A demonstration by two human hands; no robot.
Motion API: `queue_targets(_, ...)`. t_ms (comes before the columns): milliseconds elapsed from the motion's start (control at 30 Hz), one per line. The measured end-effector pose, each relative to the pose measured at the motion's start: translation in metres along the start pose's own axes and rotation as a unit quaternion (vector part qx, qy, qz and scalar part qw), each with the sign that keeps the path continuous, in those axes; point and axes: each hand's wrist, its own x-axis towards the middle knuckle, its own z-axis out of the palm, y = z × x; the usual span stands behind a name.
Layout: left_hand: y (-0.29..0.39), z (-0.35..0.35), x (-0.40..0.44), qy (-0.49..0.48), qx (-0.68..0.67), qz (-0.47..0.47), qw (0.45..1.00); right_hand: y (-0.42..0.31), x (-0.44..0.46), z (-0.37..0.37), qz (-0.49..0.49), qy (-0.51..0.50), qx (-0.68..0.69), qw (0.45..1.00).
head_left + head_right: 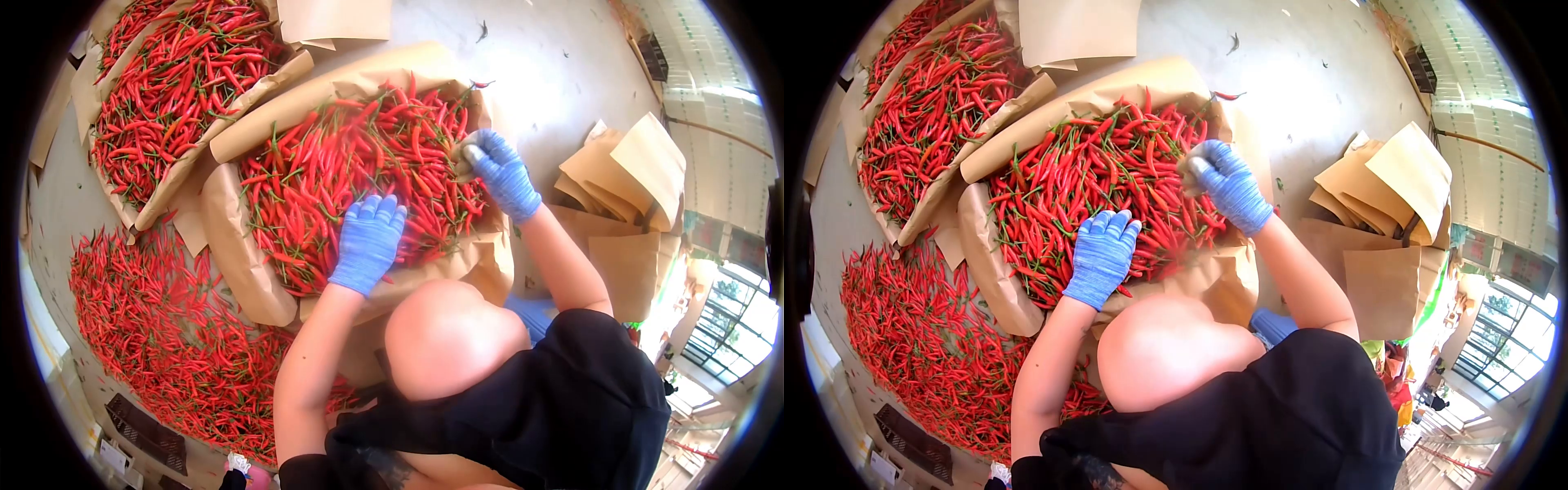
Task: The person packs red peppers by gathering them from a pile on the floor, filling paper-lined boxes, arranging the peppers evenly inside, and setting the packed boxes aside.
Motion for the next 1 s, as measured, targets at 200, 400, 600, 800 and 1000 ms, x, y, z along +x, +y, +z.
queue_targets(200,0.000,-0.004,-0.001,-0.009,-0.009,-0.006,1.000,0.020,-0.004,0.031,-0.156,-0.197,-0.399,0.882)
queue_targets(400,0.000,-0.004,-0.005,0.002,-0.009,-0.003,1.000,0.024,0.008,0.049,-0.042,-0.164,-0.571,0.803)
queue_targets(600,0.003,-0.009,-0.012,0.020,-0.014,0.001,1.000,0.019,0.009,0.048,-0.100,-0.211,-0.578,0.781)
queue_targets(800,0.013,-0.035,-0.056,0.104,-0.080,0.047,0.990,0.017,0.015,0.050,-0.075,-0.221,-0.644,0.728)
queue_targets(1000,0.017,-0.042,-0.120,0.113,-0.135,0.039,0.984,0.024,0.023,0.036,-0.089,-0.216,-0.664,0.711)
